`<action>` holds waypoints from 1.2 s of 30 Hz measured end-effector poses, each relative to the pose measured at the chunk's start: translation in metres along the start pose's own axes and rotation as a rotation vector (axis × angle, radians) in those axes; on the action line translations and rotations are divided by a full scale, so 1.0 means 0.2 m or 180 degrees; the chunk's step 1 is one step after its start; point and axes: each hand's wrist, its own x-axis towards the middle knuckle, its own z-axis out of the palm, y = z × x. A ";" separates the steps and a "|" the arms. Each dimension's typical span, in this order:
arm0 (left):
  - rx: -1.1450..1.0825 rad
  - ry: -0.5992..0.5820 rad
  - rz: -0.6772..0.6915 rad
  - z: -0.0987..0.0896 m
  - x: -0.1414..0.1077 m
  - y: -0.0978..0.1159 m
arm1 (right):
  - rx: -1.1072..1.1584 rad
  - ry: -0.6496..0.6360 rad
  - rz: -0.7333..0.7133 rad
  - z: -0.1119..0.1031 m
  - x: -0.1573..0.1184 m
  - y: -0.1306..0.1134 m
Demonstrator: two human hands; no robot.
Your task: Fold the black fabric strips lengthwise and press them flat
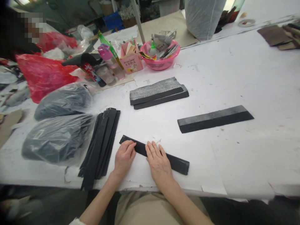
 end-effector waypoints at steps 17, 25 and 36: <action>-0.0153 -0.0911 0.0395 -0.01 -0.04 -0.03 | -0.0334 -0.0373 0.0812 -0.18 -0.38 0.13; -0.0116 -0.0814 0.0407 0.01 -0.04 -0.03 | -0.0460 -0.0008 0.0961 -0.26 -0.65 0.26; 0.0077 -0.0621 0.0365 0.01 -0.04 0.00 | -0.0501 0.0112 0.0918 -0.33 -0.33 0.29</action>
